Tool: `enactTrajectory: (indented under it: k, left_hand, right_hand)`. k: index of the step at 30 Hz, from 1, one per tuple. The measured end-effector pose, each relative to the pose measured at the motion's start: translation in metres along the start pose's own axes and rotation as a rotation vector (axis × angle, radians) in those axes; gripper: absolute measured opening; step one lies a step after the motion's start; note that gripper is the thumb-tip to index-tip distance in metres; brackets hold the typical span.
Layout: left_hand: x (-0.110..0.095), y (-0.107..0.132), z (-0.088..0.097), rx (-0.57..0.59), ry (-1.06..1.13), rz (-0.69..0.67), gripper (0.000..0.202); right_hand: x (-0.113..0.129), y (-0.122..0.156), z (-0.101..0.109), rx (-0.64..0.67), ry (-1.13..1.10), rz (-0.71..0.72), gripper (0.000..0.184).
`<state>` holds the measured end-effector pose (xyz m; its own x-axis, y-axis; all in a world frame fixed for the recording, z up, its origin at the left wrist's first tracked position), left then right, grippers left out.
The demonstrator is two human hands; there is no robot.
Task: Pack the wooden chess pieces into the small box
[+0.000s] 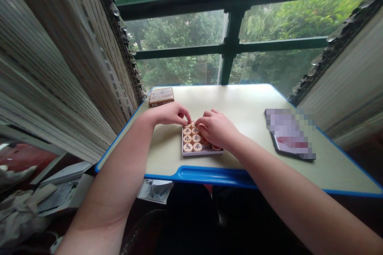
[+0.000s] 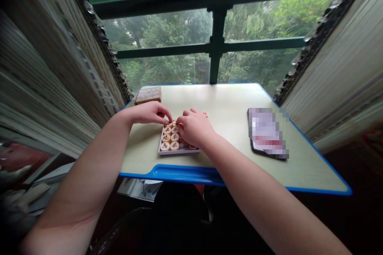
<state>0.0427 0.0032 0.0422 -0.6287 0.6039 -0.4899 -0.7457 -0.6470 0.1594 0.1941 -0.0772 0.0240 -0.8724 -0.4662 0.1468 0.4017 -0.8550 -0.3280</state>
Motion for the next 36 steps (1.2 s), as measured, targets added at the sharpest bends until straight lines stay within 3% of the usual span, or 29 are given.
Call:
enactTrajectory:
  k: [12, 22, 36]
  left_hand:
    - [-0.003, 0.0, -0.001, 0.025, -0.004, -0.016, 0.043]
    - [-0.006, 0.001, -0.005, 0.07, 0.008, -0.034, 0.026]
    - [-0.011, 0.004, -0.005, 0.088, -0.021, -0.031, 0.025]
  right_hand:
    - [-0.004, -0.001, 0.002, -0.088, -0.087, -0.026, 0.022]
    - [-0.005, -0.001, 0.006, -0.125, -0.178, -0.1, 0.022]
    - [-0.005, -0.001, 0.006, -0.14, -0.232, -0.114, 0.022]
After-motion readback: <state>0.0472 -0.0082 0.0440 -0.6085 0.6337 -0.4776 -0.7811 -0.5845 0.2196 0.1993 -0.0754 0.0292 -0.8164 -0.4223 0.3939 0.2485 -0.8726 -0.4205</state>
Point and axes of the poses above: each hand's wrist, its own y-axis away from the middle knuckle, its own z-axis out of the back of the hand, x = y × z, the point moved 3 cm from there along -y, towards the middle knuckle, and after that the axes turned 3 degrees about -x, right-handed, at the moved point
